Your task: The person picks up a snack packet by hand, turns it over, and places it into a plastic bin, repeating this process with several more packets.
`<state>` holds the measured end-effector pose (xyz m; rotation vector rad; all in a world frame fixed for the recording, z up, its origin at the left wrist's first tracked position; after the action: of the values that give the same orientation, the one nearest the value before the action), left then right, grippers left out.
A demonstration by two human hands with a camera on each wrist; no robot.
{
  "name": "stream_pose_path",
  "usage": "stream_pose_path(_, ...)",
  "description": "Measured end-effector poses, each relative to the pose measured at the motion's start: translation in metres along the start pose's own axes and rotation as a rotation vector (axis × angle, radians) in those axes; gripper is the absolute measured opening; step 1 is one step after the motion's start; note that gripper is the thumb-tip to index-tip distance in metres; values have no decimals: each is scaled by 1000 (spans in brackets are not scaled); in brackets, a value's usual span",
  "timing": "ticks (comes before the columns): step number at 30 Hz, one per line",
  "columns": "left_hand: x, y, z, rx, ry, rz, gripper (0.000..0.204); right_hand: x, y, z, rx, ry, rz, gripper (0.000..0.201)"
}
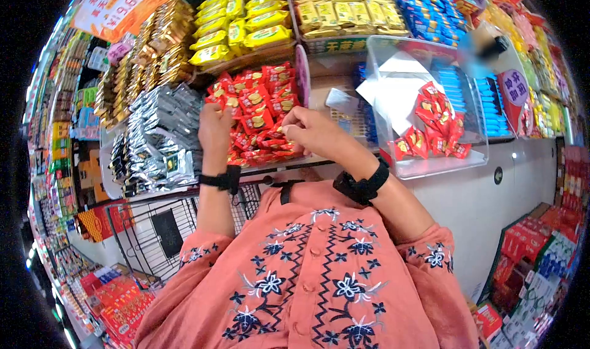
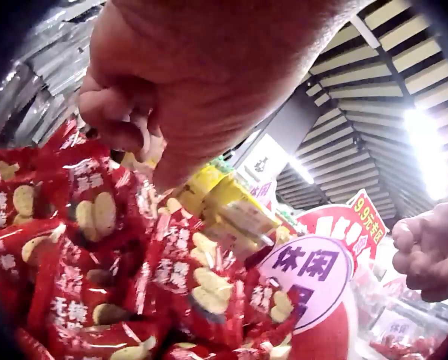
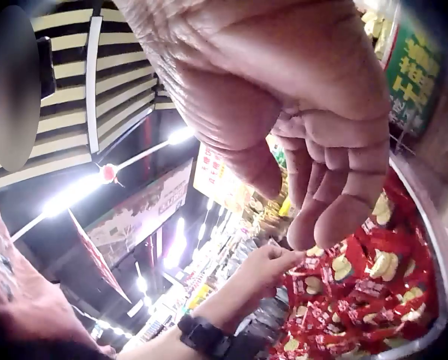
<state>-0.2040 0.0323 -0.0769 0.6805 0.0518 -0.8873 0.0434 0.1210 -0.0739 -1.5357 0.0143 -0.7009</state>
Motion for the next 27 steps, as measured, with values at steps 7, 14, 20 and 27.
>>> stream_pose_path(7, -6, 71, 14, 603, -72, 105, 20, 78, -67, 87, -18, 136, 159, 24)
stream_pose_path(14, 9, 175, -4, 828, -202, 68, 18, 133, -67, 258, 454, 496, 186, 20)
stream_pose_path(20, 26, 211, -35, 930, -309, 84, 18, 123, 41, 320, 705, 313, -256, 26)
stream_pose_path(27, 37, 226, -47, 911, -344, 132, 18, 127, 90, 327, 849, 211, -402, 32)
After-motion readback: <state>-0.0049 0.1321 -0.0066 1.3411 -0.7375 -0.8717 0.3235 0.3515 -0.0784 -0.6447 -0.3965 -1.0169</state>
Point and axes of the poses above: each hand's wrist, its own x-axis away from the middle knuckle, its own z-axis out of the back of the hand, y = z × x, the point moved 10 cm from there along -x, towards the middle knuckle, and after that the axes turned 8 degrees about x, right-handed, at the moved point
